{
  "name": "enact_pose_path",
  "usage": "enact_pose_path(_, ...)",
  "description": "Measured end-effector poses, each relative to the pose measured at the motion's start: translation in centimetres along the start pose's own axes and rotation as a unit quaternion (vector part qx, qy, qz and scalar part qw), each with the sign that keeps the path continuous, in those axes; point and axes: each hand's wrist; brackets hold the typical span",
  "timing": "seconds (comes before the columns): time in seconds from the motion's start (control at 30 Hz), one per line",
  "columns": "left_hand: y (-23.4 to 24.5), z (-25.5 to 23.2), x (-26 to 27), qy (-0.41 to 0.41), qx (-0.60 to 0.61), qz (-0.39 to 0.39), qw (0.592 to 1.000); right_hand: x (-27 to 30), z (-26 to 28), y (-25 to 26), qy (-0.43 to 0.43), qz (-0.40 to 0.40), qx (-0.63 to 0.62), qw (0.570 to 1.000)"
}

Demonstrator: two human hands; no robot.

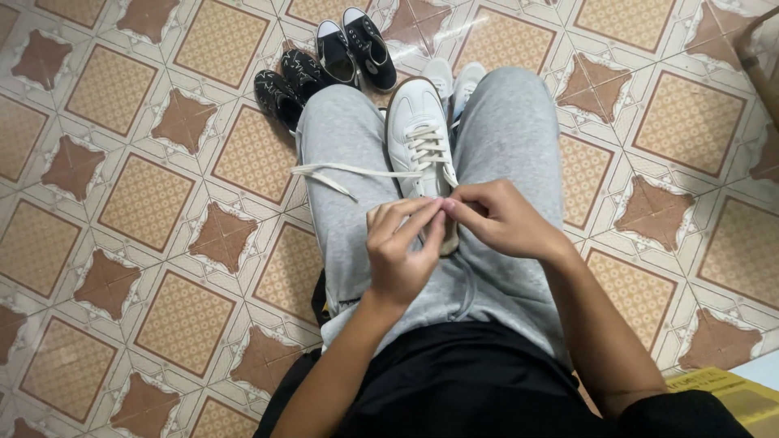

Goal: Threading a shoelace through the eyelets of a white sneaker while sitting on the floor.

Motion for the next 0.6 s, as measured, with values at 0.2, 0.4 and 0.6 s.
enact_pose_path(0.2, -0.1, 1.5, -0.4, 0.017, 0.011, 0.051, 0.998, -0.8, -0.9, -0.3, -0.033, 0.020, 0.010, 0.999)
enact_pose_path(0.4, -0.6, 2.8, -0.5, 0.021, -0.007, 0.056, 0.998, -1.2, -2.2, -0.6, -0.042, 0.021, -0.005, 0.999)
enact_pose_path(0.6, -1.2, 3.9, -1.0, 0.107, -0.019, 0.034, 0.994, -1.0, -3.2, -0.6, -0.011, -0.023, 0.107, 0.994)
Point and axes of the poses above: each hand's wrist, its own x-axis away from the middle knuckle, its own y-axis out of the back of the hand, z = x × y, and after that the axes turned 10 degrees about y, right-handed
